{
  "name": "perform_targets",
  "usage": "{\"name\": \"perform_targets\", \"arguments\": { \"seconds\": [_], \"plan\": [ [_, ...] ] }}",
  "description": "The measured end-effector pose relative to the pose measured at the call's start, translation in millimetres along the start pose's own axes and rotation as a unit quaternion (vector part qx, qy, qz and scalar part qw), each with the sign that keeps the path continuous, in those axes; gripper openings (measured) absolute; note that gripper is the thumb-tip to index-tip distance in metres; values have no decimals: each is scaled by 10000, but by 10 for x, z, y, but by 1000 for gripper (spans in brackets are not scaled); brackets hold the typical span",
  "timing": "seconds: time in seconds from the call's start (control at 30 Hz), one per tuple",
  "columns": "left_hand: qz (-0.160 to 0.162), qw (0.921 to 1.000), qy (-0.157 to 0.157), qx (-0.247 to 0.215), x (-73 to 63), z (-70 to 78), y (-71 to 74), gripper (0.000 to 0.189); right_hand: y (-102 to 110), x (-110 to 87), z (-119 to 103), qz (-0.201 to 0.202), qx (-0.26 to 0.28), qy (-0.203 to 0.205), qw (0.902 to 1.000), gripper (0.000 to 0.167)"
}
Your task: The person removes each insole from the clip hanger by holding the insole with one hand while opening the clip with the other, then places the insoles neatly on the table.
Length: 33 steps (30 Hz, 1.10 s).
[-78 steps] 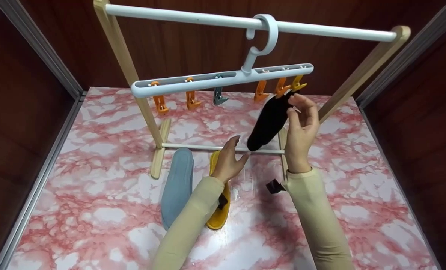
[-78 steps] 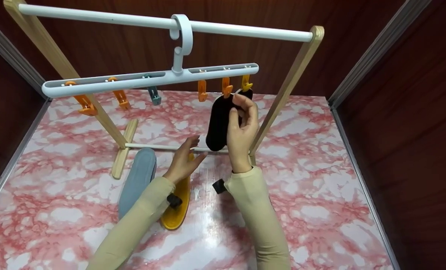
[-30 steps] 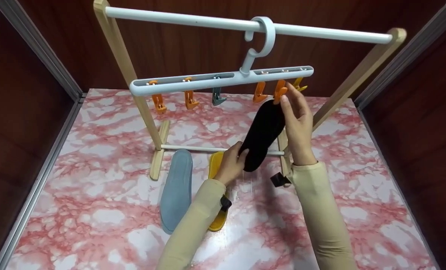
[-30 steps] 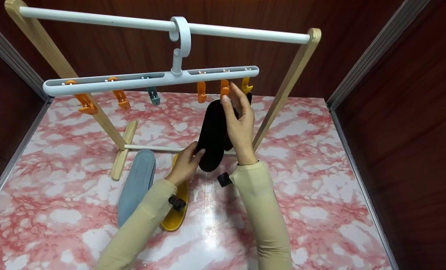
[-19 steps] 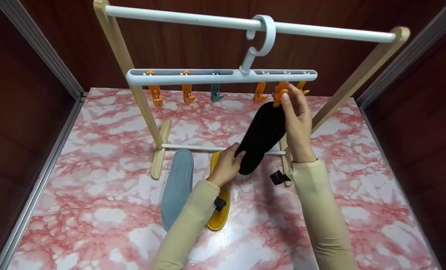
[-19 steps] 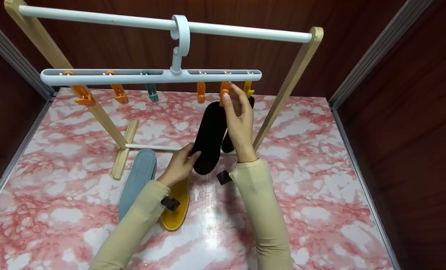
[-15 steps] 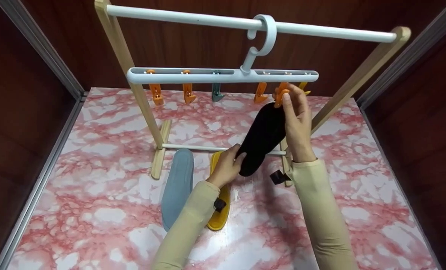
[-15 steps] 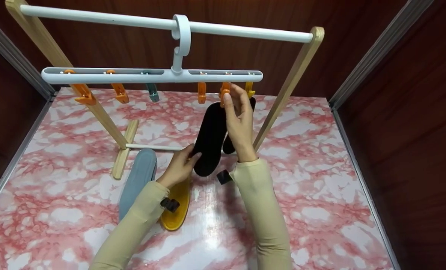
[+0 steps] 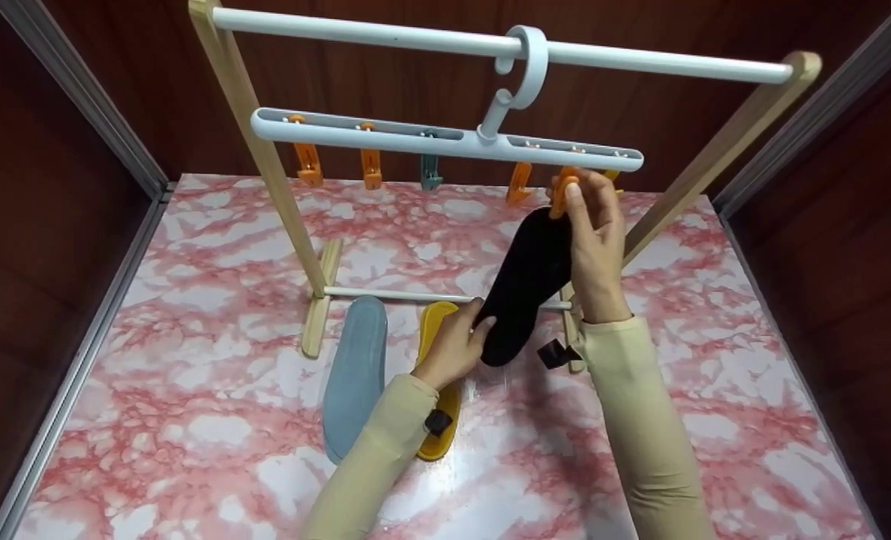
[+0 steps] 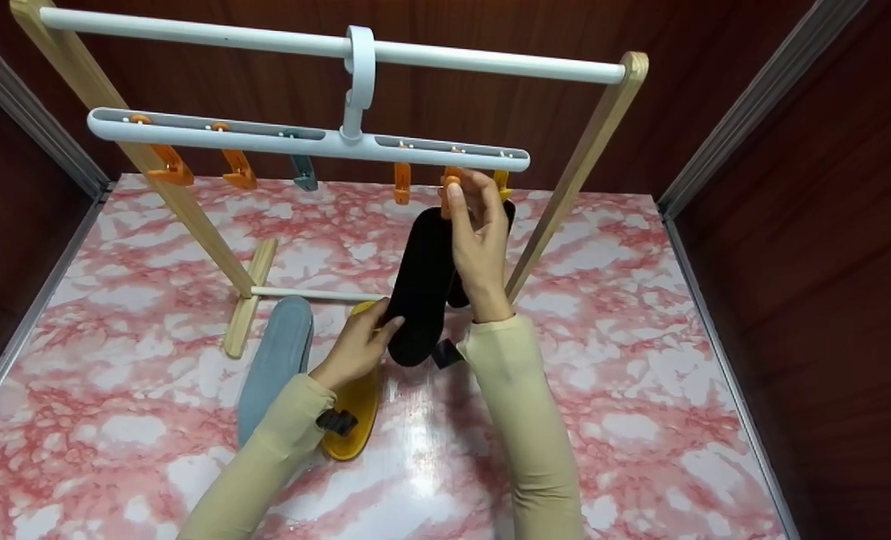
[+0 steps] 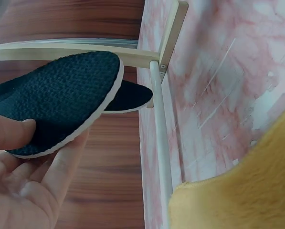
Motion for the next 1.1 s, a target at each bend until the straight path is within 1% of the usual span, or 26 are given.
{"name": "perform_targets", "arguments": {
  "seconds": [0.13, 0.2, 0.3, 0.37, 0.43, 0.57, 0.67, 0.8, 0.93, 1.0, 1.1],
  "plan": [
    [-106, 9999, 78, -49, -77, -38, -19, 21, 9, -1, 4, 74, 6, -77, 9999, 16],
    [-158, 9998, 113, -62, -116, -63, -32, 20, 11, -2, 5, 67, -31, -75, 9999, 17],
    [-149, 9998, 131, -26, -174, -98, -43, 15, 13, -6, 17, 11, -106, -98, 9999, 20],
    [-219, 9995, 200, -65, -213, -129, -55, 14, 22, -13, 32, -36, -172, -140, 9997, 22],
    [-321, 9989, 327, -127, -252, -163, -71, 16, 32, -23, 47, -88, -242, -175, 9995, 25],
    [-612, 9953, 686, -286, -330, -229, -112, 23, 36, -43, 68, -198, -261, -216, 9992, 28],
    [-721, 9928, 884, -360, -375, -262, -139, 22, 38, -54, 77, -183, -168, -272, 9993, 30],
    [-660, 9906, 1108, -448, -432, -297, -168, 16, 66, -71, 88, -78, -91, -346, 9993, 31],
    [-621, 9849, 1466, -674, -498, -343, -224, 20, 122, -88, 97, 33, -149, -375, 9992, 31],
    [-666, 9811, 1647, -768, -528, -365, -266, 21, 146, -96, 94, 50, -131, -322, 9994, 31],
    [-766, 9763, 1851, -812, -567, -387, -330, 19, 152, -103, 78, -30, 91, -169, 9998, 30]
  ]
}}
Point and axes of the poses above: each hand's wrist, its own x-axis towards the middle knuckle, its own y-axis out of the back of the hand, z = x × y, the point moved 7 cm from there along x, towards the middle knuckle, and after that the axes turned 9 degrees about y, right-handed, at the moved point
